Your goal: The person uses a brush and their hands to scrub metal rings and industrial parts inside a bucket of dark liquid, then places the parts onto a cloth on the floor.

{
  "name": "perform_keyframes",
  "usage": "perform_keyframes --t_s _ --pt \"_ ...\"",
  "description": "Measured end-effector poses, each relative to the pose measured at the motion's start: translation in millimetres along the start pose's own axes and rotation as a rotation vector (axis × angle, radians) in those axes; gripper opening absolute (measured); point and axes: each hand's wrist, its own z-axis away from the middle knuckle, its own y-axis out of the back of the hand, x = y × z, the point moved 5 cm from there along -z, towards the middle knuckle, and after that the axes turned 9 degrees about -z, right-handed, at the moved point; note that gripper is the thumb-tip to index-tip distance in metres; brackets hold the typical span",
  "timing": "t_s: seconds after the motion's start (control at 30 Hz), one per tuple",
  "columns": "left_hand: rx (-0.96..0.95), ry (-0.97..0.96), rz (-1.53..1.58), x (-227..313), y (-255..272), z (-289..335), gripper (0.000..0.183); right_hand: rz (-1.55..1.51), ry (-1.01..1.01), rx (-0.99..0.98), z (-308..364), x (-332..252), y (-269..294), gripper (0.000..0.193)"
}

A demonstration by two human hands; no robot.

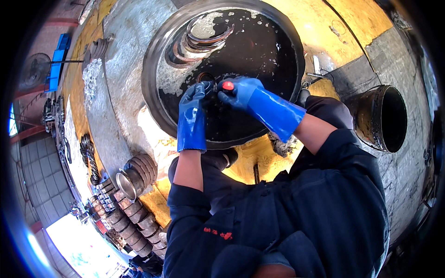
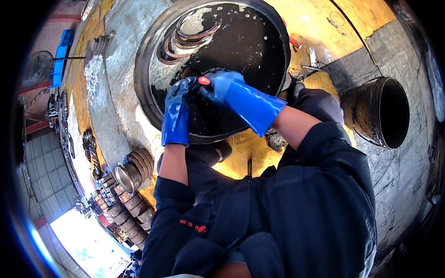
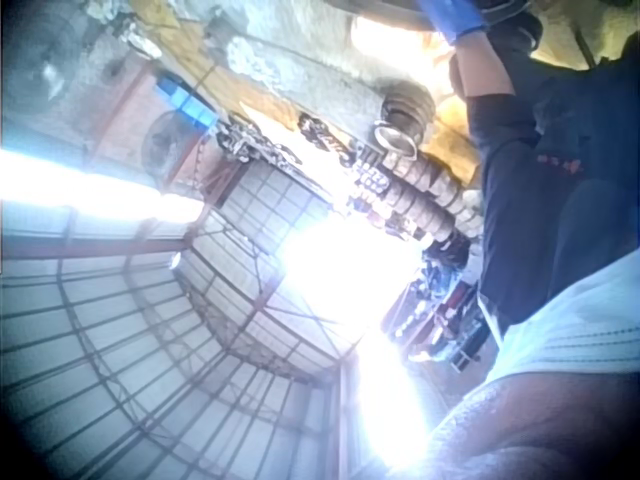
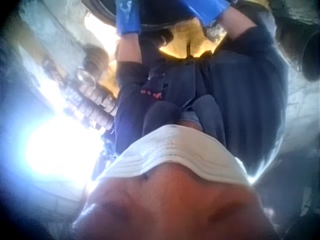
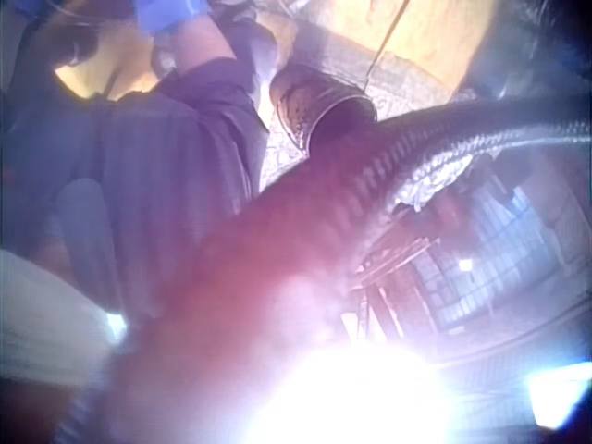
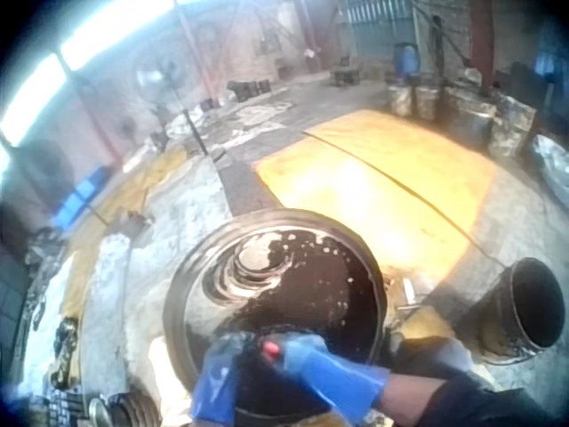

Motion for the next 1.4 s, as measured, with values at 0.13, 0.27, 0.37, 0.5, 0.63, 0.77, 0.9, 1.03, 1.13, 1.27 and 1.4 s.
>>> perform_keyframes --t_s 0.13,0.27,0.37,0.5,0.63,0.77,0.9,1.03,1.13,1.27,1.4 --pt "0.057 -0.005 -0.036 2 1 2 0.024 -0.015 -0.048 0.094 -4 2 14 0.03" --pt "0.073 0.02 -0.021 4 -3 2 0.022 -0.057 0.074 -0.017 3 -3 -2 0.03" --pt "0.067 0.079 0.026 1 -1 1 0.022 0.076 0.025 0.069 0 3 -6 0.032" --pt "0.066 0.17 0.064 1 -3 5 0.024 0.093 0.096 0.411 0 34 10 0.04" --pt "0.038 0.141 -0.009 2 1 7 0.027 -0.211 -0.376 0.115 -12 49 23 0.032" --pt "0.013 0.161 -0.042 -7 6 5 0.03 -0.601 -0.265 0.088 -18 22 32 0.036" --pt "-0.035 0.067 -0.097 4 -5 2 0.029 -0.427 -0.347 0.072 -17 34 36 0.039" --pt "-0.009 -0.12 -0.213 4 5 -1 0.029 -0.45 -0.497 -0.054 -6 24 45 0.041" --pt "-0.001 -0.102 -0.164 3 1 0 0.029 -0.461 -0.463 0.015 -12 19 53 0.04" --pt "-0.028 -0.148 -0.216 4 -3 -1 0.03 -0.472 -0.46 0.031 -20 43 36 0.039" --pt "0.028 -0.44 -0.565 12 0 -3 0.031 -0.376 -0.414 -0.065 -9 26 36 0.033"
